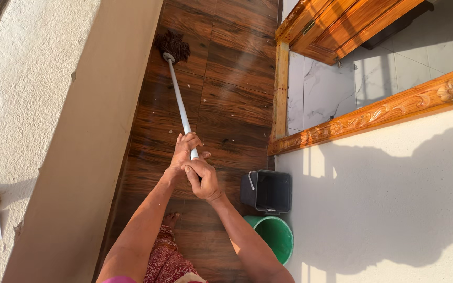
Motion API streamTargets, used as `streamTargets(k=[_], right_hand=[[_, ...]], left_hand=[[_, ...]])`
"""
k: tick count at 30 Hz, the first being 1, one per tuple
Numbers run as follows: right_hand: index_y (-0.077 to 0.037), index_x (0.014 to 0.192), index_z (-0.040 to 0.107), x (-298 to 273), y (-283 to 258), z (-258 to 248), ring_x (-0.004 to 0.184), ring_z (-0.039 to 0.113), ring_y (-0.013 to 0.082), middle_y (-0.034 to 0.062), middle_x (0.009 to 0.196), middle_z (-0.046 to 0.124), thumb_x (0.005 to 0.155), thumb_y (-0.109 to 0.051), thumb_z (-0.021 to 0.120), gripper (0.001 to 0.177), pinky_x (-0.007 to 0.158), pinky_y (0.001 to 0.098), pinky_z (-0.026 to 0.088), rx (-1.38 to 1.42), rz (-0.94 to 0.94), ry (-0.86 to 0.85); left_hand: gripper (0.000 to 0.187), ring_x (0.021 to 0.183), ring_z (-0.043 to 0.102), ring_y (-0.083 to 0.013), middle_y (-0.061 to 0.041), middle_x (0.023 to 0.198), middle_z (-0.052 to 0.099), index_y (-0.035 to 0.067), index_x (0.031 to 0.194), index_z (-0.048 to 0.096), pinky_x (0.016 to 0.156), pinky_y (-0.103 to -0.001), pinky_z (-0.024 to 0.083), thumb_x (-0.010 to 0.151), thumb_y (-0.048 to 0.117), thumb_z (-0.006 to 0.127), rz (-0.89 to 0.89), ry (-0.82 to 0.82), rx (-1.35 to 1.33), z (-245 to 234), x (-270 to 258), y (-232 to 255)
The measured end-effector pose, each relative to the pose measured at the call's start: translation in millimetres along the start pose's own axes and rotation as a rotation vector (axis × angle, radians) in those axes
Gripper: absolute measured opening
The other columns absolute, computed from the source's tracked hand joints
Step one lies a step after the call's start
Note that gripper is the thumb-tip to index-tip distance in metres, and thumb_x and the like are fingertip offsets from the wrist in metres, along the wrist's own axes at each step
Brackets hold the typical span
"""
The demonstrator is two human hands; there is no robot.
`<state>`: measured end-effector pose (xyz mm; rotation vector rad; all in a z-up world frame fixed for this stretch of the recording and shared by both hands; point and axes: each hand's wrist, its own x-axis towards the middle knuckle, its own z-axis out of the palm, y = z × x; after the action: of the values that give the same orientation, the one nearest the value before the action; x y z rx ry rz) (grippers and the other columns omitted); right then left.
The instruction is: The person mops the floor of a balcony using a string mop and buckets of water, dipping and wringing the mop by hand before scrubbing the tiles.
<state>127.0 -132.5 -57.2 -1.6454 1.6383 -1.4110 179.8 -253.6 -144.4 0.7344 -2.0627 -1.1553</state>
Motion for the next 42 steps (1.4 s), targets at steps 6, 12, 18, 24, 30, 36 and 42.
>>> streamTargets(k=[6, 12, 18, 24, 30, 36, 42], right_hand=[[0.002, 0.095, 0.073, -119, -38, -69, 0.066, 0.051, 0.0102, 0.0047, 0.077, 0.063, 0.096, -0.001, 0.061, 0.012, 0.06, 0.0269, 0.042, 0.093, 0.289, 0.163], [0.005, 0.092, 0.063, -212, -126, -158, 0.067, 0.049, 0.0162, 0.0024, 0.071, 0.047, 0.107, -0.008, 0.049, 0.025, 0.088, 0.0415, 0.049, 0.511, 0.114, 0.725], [0.001, 0.09, 0.06, -231, -189, -147, 0.066, 0.051, 0.019, 0.004, 0.069, 0.049, 0.107, -0.018, 0.055, 0.026, 0.085, 0.0467, 0.048, 0.368, -0.042, 0.838], [0.002, 0.093, 0.06, -151, -149, -127, 0.07, 0.053, 0.0209, 0.0084, 0.074, 0.057, 0.103, -0.022, 0.059, 0.026, 0.073, 0.0336, 0.046, 0.352, -0.269, 0.458], [0.003, 0.089, 0.061, -62, -72, -103, 0.067, 0.054, 0.015, 0.0093, 0.078, 0.06, 0.092, -0.006, 0.061, 0.009, 0.063, 0.0285, 0.043, -0.034, -0.124, 0.396], [-0.001, 0.098, 0.063, -27, -20, -88, 0.072, 0.06, 0.0178, 0.0079, 0.084, 0.063, 0.09, -0.006, 0.058, 0.011, 0.069, 0.0291, 0.051, -0.065, -0.062, 0.231], [-0.004, 0.094, 0.063, -110, -42, -103, 0.071, 0.062, 0.0185, 0.0065, 0.083, 0.065, 0.09, -0.002, 0.059, 0.005, 0.069, 0.0286, 0.047, -0.139, -0.004, 0.268]], left_hand=[[0.037, 0.112, 0.055, -0.0286, -0.008, 0.09, 0.06, 0.006, 0.082, 0.07, 0.121, -0.055, 0.022, 0.068, 0.034, 0.09, 0.143, -0.276, 0.23, 73, -60, 56], [0.044, 0.088, 0.059, -0.0288, -0.007, 0.069, 0.057, 0.008, 0.06, 0.063, 0.119, -0.056, 0.026, 0.08, 0.038, 0.087, 0.342, -0.442, 0.07, 159, -112, 177], [0.048, 0.074, 0.059, -0.0227, -0.003, 0.062, 0.051, 0.011, 0.058, 0.049, 0.11, -0.049, 0.038, 0.075, 0.034, 0.088, 0.396, -0.372, -0.187, 134, -155, 232], [0.04, 0.075, 0.055, -0.0226, -0.003, 0.065, 0.051, 0.008, 0.061, 0.043, 0.093, -0.037, 0.047, 0.073, 0.016, 0.08, 0.366, -0.433, -0.138, 97, -91, 184], [0.022, 0.104, 0.055, -0.0302, -0.009, 0.1, 0.063, 0.007, 0.091, 0.064, 0.1, -0.044, 0.045, 0.074, 0.013, 0.075, 0.246, -0.237, -0.15, 66, -28, 139], [0.036, 0.139, 0.046, -0.0387, -0.014, 0.138, 0.054, 0.004, 0.13, 0.054, 0.114, -0.047, 0.04, 0.096, 0.011, 0.064, 0.214, 0.048, -0.193, 84, -21, 78], [0.019, 0.135, 0.051, -0.0337, -0.006, 0.11, 0.062, 0.009, 0.101, 0.061, 0.117, -0.052, 0.036, 0.085, 0.012, 0.071, 0.344, -0.138, 0.152, 118, -68, 83]])
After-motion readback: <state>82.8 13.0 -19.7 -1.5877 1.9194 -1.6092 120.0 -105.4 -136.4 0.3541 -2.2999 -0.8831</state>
